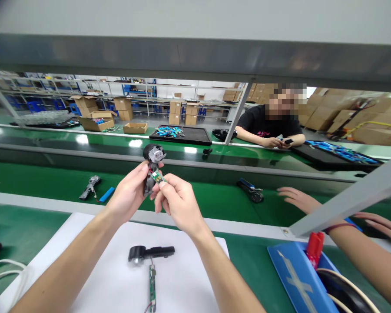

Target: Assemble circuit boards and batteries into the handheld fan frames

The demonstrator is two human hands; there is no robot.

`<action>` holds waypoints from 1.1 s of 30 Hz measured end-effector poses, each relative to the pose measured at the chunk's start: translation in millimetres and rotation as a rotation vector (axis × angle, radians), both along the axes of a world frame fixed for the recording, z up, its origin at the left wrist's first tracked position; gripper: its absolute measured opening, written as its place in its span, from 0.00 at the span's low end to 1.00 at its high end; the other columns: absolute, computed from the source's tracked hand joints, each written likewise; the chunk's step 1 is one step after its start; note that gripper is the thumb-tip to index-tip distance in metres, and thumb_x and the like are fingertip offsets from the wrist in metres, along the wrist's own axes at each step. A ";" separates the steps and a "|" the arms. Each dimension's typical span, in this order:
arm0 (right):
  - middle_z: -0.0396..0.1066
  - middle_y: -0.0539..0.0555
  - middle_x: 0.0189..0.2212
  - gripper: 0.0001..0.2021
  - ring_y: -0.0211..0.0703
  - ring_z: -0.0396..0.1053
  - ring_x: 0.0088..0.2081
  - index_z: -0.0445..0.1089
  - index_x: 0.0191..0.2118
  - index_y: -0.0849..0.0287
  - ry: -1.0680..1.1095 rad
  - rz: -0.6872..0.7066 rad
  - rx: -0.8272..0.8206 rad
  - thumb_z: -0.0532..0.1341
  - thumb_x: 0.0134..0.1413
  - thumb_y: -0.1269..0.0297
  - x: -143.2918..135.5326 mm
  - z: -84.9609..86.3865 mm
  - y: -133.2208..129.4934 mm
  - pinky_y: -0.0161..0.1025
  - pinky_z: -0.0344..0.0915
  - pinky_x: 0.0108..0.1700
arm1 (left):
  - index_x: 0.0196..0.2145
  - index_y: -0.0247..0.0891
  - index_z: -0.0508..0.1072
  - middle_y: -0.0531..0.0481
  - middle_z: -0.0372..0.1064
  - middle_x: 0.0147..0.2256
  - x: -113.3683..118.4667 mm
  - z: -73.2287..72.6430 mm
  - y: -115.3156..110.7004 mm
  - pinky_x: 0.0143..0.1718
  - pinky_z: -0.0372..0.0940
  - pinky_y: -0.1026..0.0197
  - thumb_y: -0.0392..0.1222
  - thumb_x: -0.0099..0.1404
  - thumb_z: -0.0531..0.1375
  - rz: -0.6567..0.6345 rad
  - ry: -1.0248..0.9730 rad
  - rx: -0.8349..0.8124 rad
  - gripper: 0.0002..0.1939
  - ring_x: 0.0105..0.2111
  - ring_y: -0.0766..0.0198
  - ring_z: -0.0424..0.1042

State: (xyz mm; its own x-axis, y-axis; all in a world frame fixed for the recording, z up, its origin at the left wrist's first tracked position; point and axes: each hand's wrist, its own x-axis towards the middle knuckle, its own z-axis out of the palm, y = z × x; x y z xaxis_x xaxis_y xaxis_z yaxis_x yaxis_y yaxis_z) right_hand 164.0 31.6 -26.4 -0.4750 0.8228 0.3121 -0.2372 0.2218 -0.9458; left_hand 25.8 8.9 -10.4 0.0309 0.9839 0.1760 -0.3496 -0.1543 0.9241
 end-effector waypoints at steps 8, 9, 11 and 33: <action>0.69 0.48 0.15 0.10 0.29 0.53 0.12 0.66 0.32 0.60 -0.035 -0.019 -0.075 0.54 0.60 0.60 1.2 0.3 0.3 0.25 0.46 0.14 | 0.44 0.40 0.66 0.56 0.60 0.31 -13.2 -12.2 10.6 0.30 0.57 0.66 0.33 0.53 0.64 0.180 0.337 0.142 0.21 0.30 0.69 0.60; 0.69 0.48 0.15 0.10 0.29 0.53 0.12 0.66 0.32 0.60 -0.038 -0.005 -0.097 0.55 0.60 0.59 0.4 0.8 -0.8 0.25 0.46 0.13 | 0.43 0.40 0.66 0.56 0.59 0.30 -13.1 -14.8 11.9 0.31 0.57 0.65 0.34 0.54 0.65 0.256 0.410 0.169 0.19 0.30 0.69 0.60; 0.69 0.48 0.16 0.10 0.29 0.52 0.12 0.65 0.32 0.60 -0.037 0.033 -0.145 0.55 0.60 0.59 -1.4 2.6 -3.7 0.25 0.46 0.13 | 0.41 0.41 0.65 0.57 0.58 0.30 -12.1 -18.9 13.1 0.32 0.58 0.65 0.36 0.57 0.65 0.353 0.503 0.188 0.16 0.28 0.69 0.59; 0.76 0.54 0.39 0.13 0.45 0.75 0.43 0.69 0.38 0.57 -0.057 -0.178 0.084 0.71 0.52 0.59 2.7 -2.8 -1.8 0.44 0.71 0.52 | 0.46 0.41 0.62 0.57 0.62 0.32 -14.9 -1.5 7.4 0.25 0.57 0.66 0.41 0.61 0.64 0.161 0.034 0.188 0.18 0.24 0.73 0.60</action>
